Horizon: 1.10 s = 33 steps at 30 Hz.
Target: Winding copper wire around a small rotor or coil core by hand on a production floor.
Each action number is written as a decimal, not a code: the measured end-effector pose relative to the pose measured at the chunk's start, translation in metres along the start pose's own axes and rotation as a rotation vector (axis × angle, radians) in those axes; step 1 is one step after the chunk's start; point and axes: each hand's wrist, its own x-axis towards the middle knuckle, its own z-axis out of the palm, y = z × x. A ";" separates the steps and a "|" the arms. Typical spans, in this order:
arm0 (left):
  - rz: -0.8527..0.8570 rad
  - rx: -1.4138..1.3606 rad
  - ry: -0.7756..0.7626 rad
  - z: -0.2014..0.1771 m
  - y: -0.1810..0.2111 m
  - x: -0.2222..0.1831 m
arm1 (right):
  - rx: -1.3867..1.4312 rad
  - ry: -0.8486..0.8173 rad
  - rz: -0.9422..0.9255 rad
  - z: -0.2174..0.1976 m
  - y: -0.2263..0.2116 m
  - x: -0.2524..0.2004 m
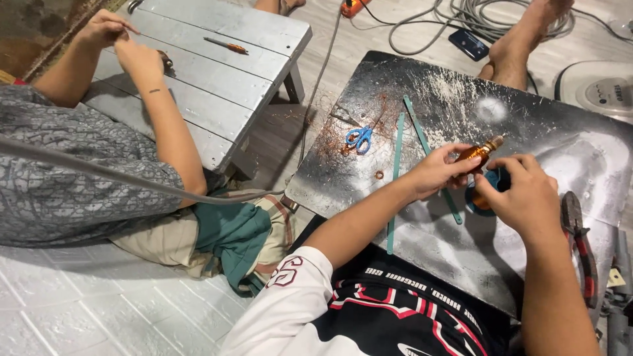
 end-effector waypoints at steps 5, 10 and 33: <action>0.086 0.064 -0.010 -0.001 0.005 -0.005 | -0.022 0.047 -0.040 0.002 0.000 -0.003; 0.005 0.092 0.033 0.001 0.009 -0.004 | 0.001 0.006 0.002 -0.002 -0.004 -0.002; 0.080 0.001 0.087 -0.015 -0.029 0.026 | -0.043 0.239 -0.490 0.022 0.023 0.002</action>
